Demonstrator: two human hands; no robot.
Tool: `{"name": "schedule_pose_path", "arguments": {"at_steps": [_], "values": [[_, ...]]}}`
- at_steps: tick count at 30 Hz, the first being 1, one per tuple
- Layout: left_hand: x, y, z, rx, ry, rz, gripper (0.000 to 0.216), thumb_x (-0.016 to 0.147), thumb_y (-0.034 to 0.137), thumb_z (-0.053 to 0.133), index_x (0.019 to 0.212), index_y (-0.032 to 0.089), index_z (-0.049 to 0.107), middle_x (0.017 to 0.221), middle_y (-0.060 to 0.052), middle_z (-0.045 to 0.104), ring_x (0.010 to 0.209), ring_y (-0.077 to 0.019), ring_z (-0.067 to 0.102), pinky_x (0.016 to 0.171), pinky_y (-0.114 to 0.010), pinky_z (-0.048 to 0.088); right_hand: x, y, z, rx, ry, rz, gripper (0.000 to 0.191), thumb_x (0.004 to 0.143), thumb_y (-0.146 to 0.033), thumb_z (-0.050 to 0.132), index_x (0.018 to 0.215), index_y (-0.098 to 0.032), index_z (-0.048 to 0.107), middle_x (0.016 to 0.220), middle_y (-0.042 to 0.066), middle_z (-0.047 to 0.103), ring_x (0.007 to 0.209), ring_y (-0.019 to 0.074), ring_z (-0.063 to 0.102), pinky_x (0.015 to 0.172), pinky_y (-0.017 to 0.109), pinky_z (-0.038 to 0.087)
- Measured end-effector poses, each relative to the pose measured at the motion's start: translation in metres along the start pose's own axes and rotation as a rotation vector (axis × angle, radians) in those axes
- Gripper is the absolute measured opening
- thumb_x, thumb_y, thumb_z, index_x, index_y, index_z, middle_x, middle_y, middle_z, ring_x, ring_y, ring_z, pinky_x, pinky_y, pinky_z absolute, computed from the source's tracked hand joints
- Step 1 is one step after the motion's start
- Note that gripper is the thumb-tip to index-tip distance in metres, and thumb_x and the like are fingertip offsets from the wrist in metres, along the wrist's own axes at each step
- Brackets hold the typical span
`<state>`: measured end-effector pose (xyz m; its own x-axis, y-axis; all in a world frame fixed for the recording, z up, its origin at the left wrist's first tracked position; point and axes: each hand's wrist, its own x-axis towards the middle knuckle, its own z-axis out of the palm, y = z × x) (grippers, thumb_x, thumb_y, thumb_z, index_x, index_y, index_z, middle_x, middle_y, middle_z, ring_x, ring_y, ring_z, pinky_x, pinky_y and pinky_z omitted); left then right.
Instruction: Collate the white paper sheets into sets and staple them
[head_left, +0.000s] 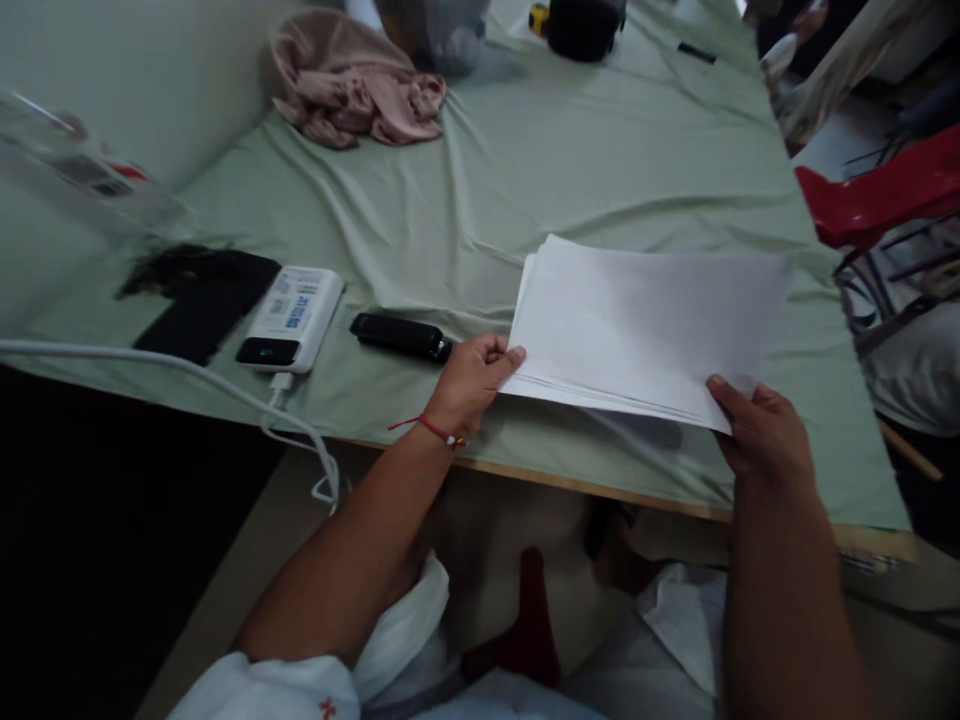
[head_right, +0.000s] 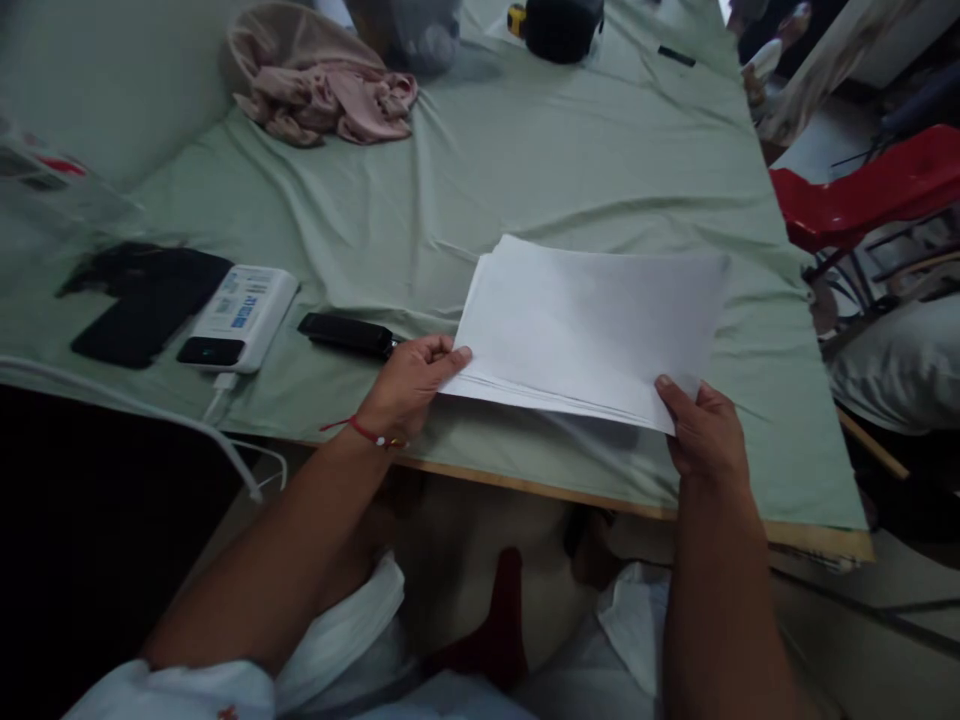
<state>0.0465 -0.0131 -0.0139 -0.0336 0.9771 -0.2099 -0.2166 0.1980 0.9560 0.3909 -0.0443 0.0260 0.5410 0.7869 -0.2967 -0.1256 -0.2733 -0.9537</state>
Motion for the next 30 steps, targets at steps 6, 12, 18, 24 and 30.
{"name": "schedule_pose_path", "arguments": {"at_steps": [6,12,18,24,30], "values": [[0.002,-0.003,0.012,-0.070,0.020,-0.049,0.073,0.084,0.083,0.107,0.068,0.026,0.063,0.064,0.003,0.065,0.063,-0.0176,0.065,0.061,-0.029,0.057,0.003,0.005,-0.014,-0.051,-0.058,-0.051,0.058,0.048,-0.044,0.123,0.086,-0.033,0.080,0.092,0.002,0.088,0.084,0.0283,0.082,0.061,0.038,0.071],[-0.003,0.000,0.015,0.023,-0.088,-0.093,0.062,0.070,0.063,0.119,0.077,0.023,0.072,0.069,0.005,0.063,0.060,-0.0108,0.048,0.052,-0.022,0.034,0.013,0.009,-0.029,0.010,-0.011,-0.088,0.064,0.050,-0.045,0.124,0.090,-0.029,0.077,0.091,-0.001,0.085,0.077,0.0210,0.079,0.062,0.033,0.070],[-0.002,-0.004,0.024,0.032,-0.018,-0.106,0.060,0.099,0.051,0.103,0.068,0.021,0.061,0.064,0.006,0.054,0.061,-0.0087,0.041,0.055,-0.020,0.032,0.013,0.010,-0.026,0.040,0.062,-0.071,0.055,0.060,-0.041,0.120,0.089,-0.028,0.075,0.090,0.000,0.083,0.080,0.0222,0.078,0.070,0.036,0.071],[-0.005,0.006,0.033,-0.030,-0.034,-0.174,0.060,0.104,0.054,0.101,0.072,0.023,0.062,0.065,0.005,0.057,0.053,-0.0090,0.046,0.050,-0.021,0.034,0.010,0.002,-0.025,0.087,0.118,-0.048,0.049,0.063,-0.030,0.115,0.080,-0.027,0.069,0.082,-0.003,0.078,0.071,0.0160,0.070,0.055,0.024,0.056],[-0.003,0.005,0.025,0.032,-0.045,-0.161,0.047,0.090,0.035,0.108,0.073,0.021,0.067,0.061,0.005,0.064,0.050,-0.0085,0.053,0.048,-0.020,0.033,0.013,0.007,-0.031,0.081,0.110,-0.055,0.049,0.059,-0.033,0.117,0.082,-0.027,0.074,0.079,-0.004,0.076,0.067,0.0149,0.066,0.058,0.027,0.060]]}}
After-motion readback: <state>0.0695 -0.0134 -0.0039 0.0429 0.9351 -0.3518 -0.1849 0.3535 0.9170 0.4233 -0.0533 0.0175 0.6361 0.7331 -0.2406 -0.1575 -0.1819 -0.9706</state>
